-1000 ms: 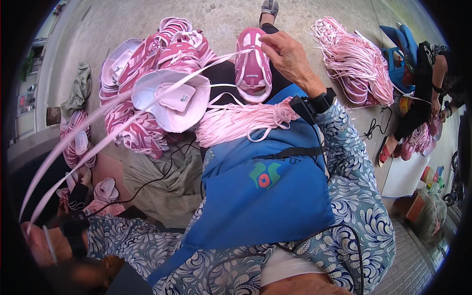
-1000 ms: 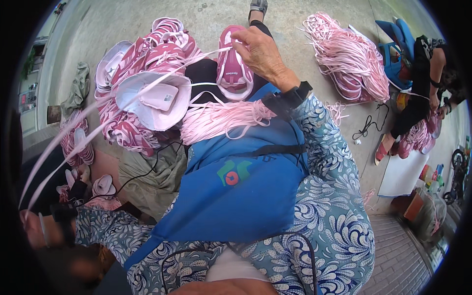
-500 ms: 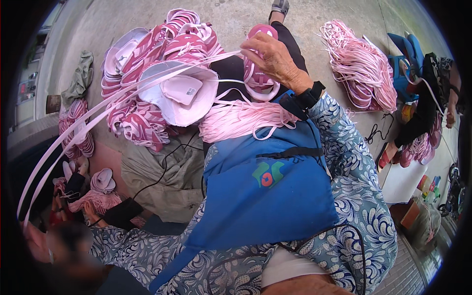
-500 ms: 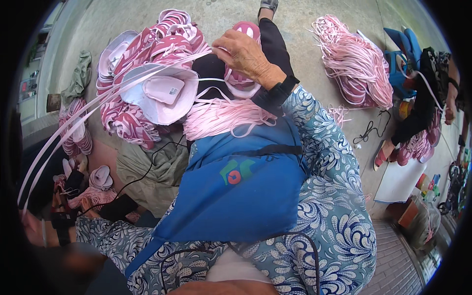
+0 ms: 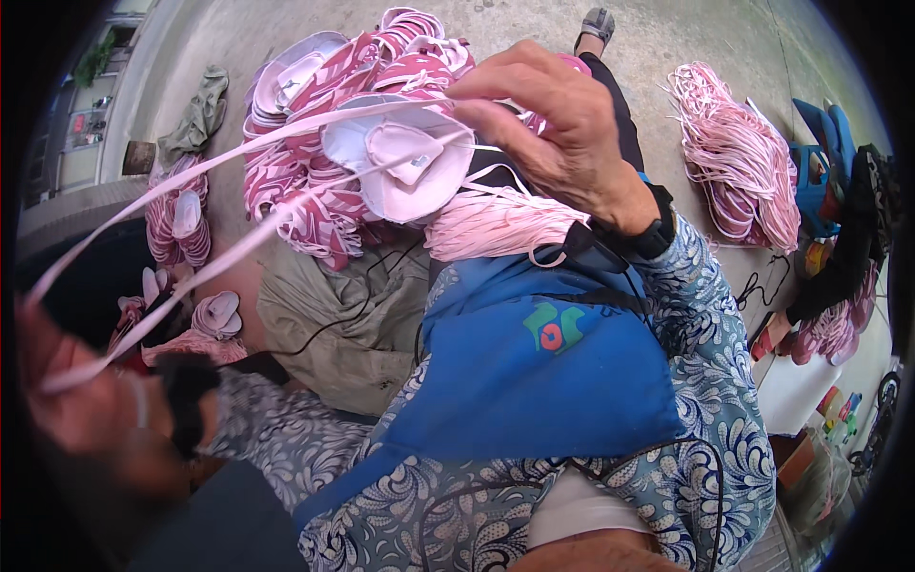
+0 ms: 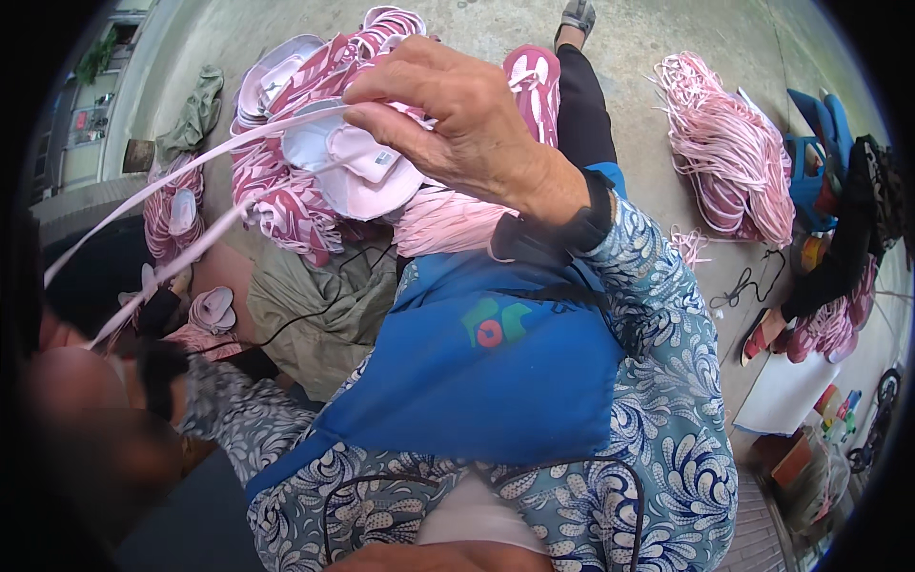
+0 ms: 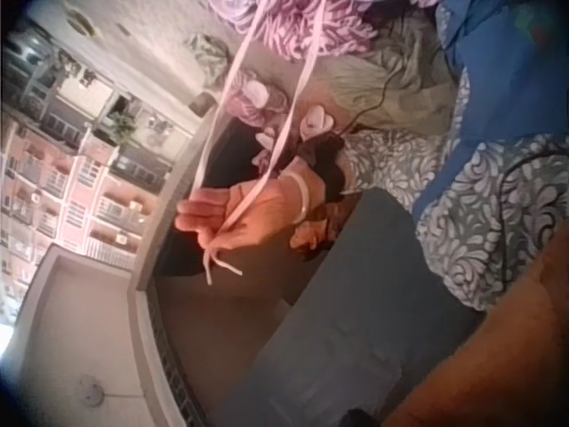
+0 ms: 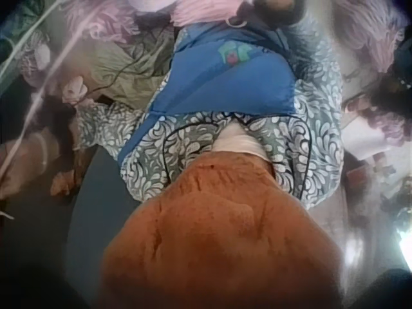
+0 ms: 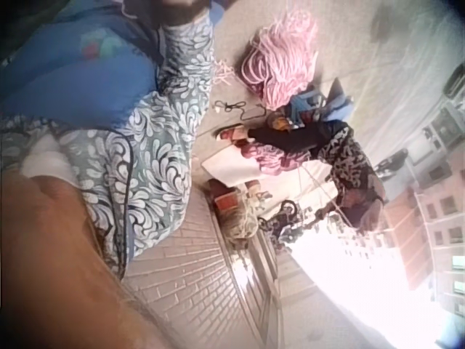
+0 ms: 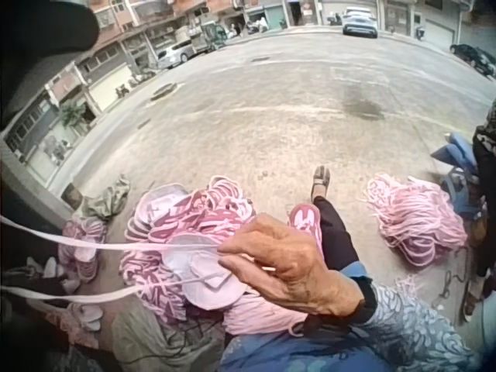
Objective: Lacing a pink and white athletic shoe with pink laces.
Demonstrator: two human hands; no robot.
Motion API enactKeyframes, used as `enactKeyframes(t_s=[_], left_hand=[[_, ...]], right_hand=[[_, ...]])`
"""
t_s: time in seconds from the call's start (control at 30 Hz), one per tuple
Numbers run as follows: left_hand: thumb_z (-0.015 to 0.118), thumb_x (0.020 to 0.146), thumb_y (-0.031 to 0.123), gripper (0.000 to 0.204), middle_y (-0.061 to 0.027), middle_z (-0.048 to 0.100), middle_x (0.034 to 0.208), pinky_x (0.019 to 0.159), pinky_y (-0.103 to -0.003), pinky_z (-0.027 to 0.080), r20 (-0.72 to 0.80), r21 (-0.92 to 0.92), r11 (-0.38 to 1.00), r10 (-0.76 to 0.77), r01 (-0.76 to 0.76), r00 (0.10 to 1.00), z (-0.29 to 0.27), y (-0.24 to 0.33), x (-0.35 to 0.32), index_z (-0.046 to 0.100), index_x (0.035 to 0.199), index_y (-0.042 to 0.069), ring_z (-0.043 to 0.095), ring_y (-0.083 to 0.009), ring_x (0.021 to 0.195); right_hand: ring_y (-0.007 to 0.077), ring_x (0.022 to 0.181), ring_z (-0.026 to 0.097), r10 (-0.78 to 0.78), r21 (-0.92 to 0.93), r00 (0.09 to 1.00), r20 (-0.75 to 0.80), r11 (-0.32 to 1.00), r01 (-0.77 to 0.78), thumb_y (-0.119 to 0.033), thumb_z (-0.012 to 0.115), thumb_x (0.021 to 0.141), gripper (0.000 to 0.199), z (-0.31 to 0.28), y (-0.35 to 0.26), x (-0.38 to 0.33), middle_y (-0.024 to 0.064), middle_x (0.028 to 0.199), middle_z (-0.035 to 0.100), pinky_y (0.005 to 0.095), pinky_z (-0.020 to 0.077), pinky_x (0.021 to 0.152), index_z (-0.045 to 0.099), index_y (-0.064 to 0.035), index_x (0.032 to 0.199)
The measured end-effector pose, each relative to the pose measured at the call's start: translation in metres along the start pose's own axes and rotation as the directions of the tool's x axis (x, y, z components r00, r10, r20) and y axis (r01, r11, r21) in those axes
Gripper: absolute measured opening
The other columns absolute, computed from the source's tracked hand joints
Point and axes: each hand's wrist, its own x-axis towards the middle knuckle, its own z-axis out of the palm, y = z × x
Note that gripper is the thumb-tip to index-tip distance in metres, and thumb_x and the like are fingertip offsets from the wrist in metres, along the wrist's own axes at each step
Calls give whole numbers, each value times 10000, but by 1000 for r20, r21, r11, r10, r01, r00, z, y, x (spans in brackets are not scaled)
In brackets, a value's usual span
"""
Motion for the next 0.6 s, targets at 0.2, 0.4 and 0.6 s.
enactKeyframes(t_s=[0.2, 0.4, 0.6], left_hand=[[402, 923, 73, 223, -193, 622, 1023, 786, -323, 491, 258, -2, 1000, 29, -30, 966, 178, -119, -106, 564, 1037, -29, 610, -254, 916], [497, 923, 115, 177, -119, 647, 847, 581, -259, 476, 318, 55, 997, 29, -49, 948, 236, -129, -129, 576, 1046, 15, 627, -177, 693], [523, 903, 153, 240, -159, 609, 825, 585, -341, 491, 386, 333, 899, 144, -284, 911, 235, -140, -141, 571, 1064, -19, 630, -315, 702]], right_hand=[[175, 713, 596, 14, -6, 999, -49, 1000, -14, -36, 689, 755, 131, -11, -39, 5, 70, 765, 633, 269, 477, 589, 671, -38, 884], [152, 658, 580, 88, -94, 989, -116, 991, -99, -68, 698, 752, 207, -12, -34, 1, 82, 775, 603, 248, 456, 543, 660, -43, 954], [153, 639, 580, 113, -95, 979, -170, 987, -130, -117, 736, 727, 216, -8, -27, -3, 85, 778, 594, 234, 454, 533, 648, -30, 904]])
